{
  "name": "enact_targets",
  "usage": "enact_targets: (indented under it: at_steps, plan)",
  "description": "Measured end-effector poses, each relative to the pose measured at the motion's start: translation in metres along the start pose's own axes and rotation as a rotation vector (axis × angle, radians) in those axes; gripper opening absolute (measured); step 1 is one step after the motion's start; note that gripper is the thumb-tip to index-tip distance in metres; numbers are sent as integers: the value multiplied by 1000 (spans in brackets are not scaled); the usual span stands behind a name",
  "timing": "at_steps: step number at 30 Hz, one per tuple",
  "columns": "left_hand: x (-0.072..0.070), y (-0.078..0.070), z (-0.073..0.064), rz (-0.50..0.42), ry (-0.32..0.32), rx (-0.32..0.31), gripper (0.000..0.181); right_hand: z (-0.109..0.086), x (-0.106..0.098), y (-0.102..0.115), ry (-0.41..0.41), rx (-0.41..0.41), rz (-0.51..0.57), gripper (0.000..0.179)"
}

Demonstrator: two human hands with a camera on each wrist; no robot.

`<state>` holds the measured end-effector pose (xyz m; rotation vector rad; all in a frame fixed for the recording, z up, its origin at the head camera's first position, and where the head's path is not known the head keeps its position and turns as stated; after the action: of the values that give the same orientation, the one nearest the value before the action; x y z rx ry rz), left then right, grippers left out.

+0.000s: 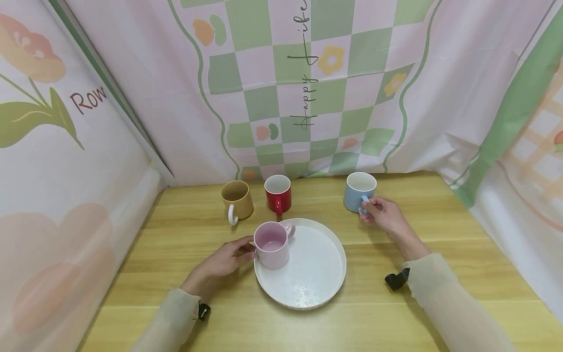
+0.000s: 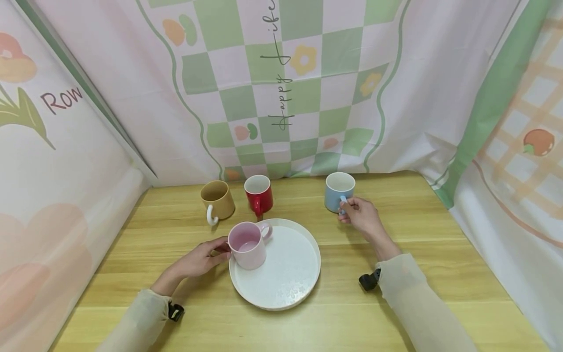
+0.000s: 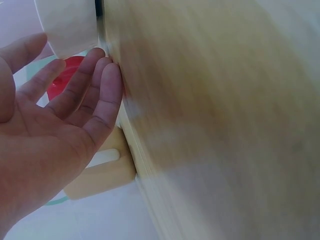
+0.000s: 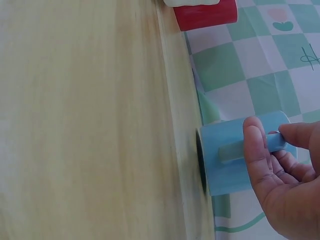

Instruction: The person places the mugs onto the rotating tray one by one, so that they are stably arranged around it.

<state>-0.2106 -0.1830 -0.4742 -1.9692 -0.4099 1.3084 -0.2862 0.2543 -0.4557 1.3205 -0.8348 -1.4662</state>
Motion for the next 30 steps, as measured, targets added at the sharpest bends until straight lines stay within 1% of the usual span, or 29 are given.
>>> enact_targets:
  at_steps: [5, 14, 24, 30]
  plan:
    - [-1, -1, 0, 0, 2, 3, 46, -3, 1, 5, 7, -15, -18, 41]
    - [-1, -1, -1, -9, 3, 5, 48, -7, 4, 11, 56, -50, -81, 40]
    - [-1, -2, -1, -7, -2, 2, 48, -12, 7, 18, 82, -63, -82, 38]
    - [0, -3, -1, 0, -5, 2, 48, -16, 9, 25, 111, -84, -102, 39]
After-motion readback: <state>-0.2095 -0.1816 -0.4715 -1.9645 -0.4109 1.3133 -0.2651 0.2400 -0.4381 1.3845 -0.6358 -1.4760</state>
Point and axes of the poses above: each hand's wrist, its own z-axis towards the middle knuckle, its own x-axis out of the palm, y = z × x, the point moved 2 cm from there along z, towards the middle knuckle, and after that the axes turned 14 degrees about -x, right-handed, at the moved point
